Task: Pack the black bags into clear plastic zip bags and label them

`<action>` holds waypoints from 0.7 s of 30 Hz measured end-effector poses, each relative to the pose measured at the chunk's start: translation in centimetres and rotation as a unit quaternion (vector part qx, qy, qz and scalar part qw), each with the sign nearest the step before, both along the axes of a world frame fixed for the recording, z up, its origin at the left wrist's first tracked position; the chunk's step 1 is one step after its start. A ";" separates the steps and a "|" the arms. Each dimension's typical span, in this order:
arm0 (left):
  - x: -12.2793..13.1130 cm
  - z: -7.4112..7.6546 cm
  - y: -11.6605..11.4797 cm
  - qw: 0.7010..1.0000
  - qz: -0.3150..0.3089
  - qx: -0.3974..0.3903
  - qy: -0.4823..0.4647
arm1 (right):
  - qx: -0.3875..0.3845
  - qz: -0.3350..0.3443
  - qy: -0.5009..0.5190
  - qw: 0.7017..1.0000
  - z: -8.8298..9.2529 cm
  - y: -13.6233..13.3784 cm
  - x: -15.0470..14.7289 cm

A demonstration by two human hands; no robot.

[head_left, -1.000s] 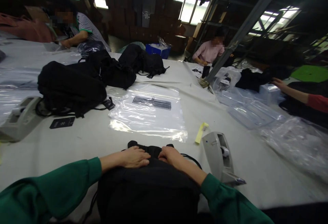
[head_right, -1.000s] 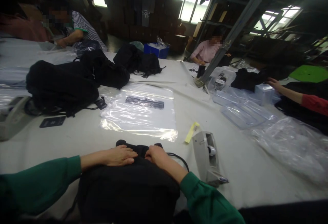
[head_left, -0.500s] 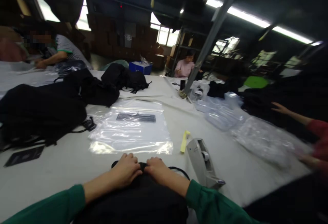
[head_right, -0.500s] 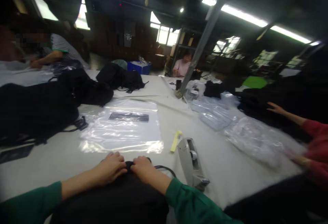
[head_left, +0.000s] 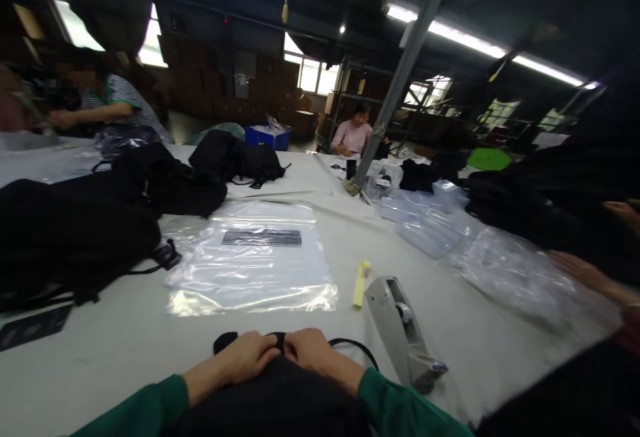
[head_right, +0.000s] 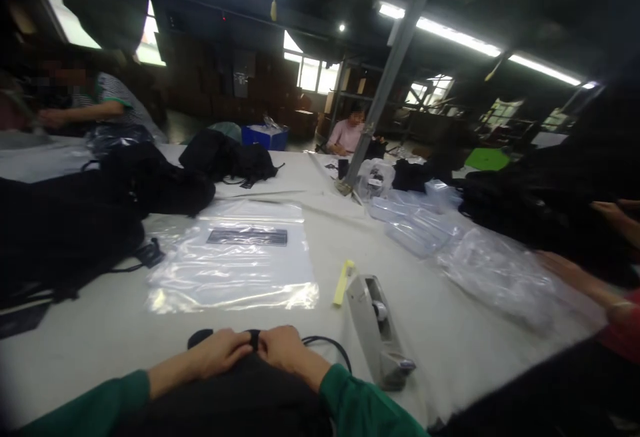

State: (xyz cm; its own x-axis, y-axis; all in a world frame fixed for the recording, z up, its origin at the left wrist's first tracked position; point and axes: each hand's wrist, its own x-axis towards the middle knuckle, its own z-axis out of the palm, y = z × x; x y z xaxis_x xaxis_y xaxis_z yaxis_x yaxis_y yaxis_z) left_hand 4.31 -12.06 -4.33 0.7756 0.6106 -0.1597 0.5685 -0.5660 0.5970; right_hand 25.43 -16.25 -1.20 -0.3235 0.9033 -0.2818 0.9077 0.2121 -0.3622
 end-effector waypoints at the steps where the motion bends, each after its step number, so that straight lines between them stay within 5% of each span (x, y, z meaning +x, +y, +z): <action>1: 0.0 0.2 0.2 1.000 0.004 -0.001 -0.007 | -0.002 0.008 0.002 1.000 -0.3 0.2 -0.5; 8: -0.3 2.5 -0.2 0.995 0.054 0.028 -0.074 | 0.061 0.018 0.024 0.998 -0.5 0.3 -0.3; 13: -1.8 5.1 0.3 0.974 0.162 0.083 -0.135 | 0.117 0.015 0.060 0.991 -0.2 -0.4 -0.3; 17: -4.8 6.3 4.0 0.954 0.228 0.113 -0.158 | 0.163 -0.019 0.095 0.982 0.9 1.1 0.1; 21: -7.2 5.7 9.6 0.947 0.264 0.133 -0.124 | 0.197 -0.085 0.118 0.970 2.0 6.1 1.4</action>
